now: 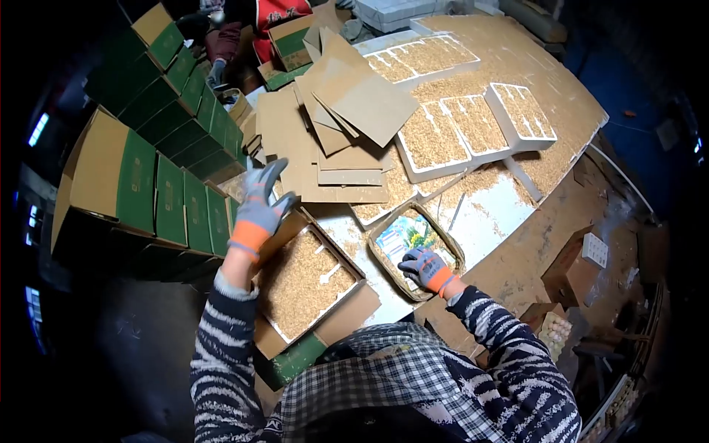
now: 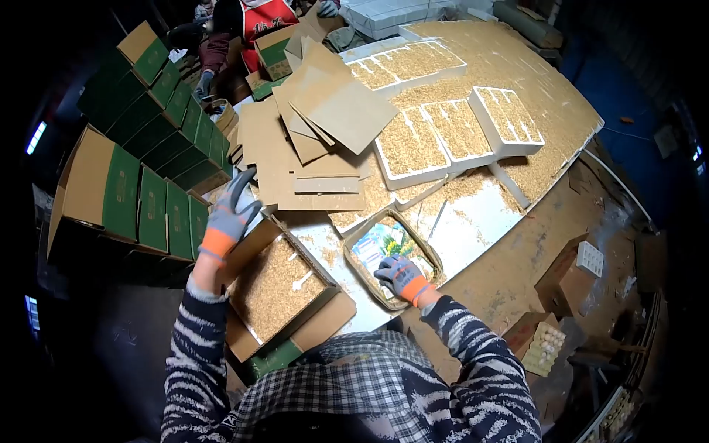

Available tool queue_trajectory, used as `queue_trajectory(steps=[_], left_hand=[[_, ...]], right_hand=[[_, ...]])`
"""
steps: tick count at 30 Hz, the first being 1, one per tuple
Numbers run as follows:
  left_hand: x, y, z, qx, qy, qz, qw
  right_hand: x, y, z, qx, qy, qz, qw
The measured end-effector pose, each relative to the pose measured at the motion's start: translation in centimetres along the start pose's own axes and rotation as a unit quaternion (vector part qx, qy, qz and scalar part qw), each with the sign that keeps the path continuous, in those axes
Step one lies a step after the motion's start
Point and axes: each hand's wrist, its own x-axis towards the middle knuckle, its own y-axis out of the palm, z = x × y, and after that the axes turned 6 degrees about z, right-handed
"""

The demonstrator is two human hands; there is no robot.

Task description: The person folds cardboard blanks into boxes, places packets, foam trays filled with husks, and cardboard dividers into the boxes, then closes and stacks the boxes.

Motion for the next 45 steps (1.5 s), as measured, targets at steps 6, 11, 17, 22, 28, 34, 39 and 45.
queue_trajectory(steps=[6,11,17,22,28,34,39,45], left_hand=[[17.0,9.7,4.5,-0.056,-0.145,-0.041,0.987],[23.9,17.0,13.0,-0.204,-0.168,-0.005,0.964],[20.8,8.8,7.2,-0.243,-0.171,-0.248,0.922],[10.9,-2.8,3.9,-0.113,-0.089,-0.345,0.928],[-9.7,-5.6,-4.3,0.255,0.109,-0.165,0.947],[-20.2,3.3,-4.7,0.133,-0.036,0.163,0.977],[-20.4,5.8,-1.8,-0.029,-0.088,0.308,0.947],[-25.0,-0.5,-3.1,-0.274,-0.077,0.007,0.959]], right_hand=[[0.6,2.3,-1.5,0.024,0.009,-0.076,0.997],[0.9,2.2,-1.8,0.109,0.046,-0.081,0.99],[1.0,1.3,-1.5,0.178,0.083,-0.075,0.978],[1.9,1.0,-1.9,0.3,0.14,-0.064,0.942],[2.8,-2.3,-1.4,0.513,0.105,-0.218,0.823],[5.3,-16.8,12.0,0.219,-0.184,-0.396,0.873],[11.4,-13.2,20.1,-0.082,-0.384,-0.134,0.91],[11.9,-14.1,18.4,0.117,-0.375,0.022,0.919]])
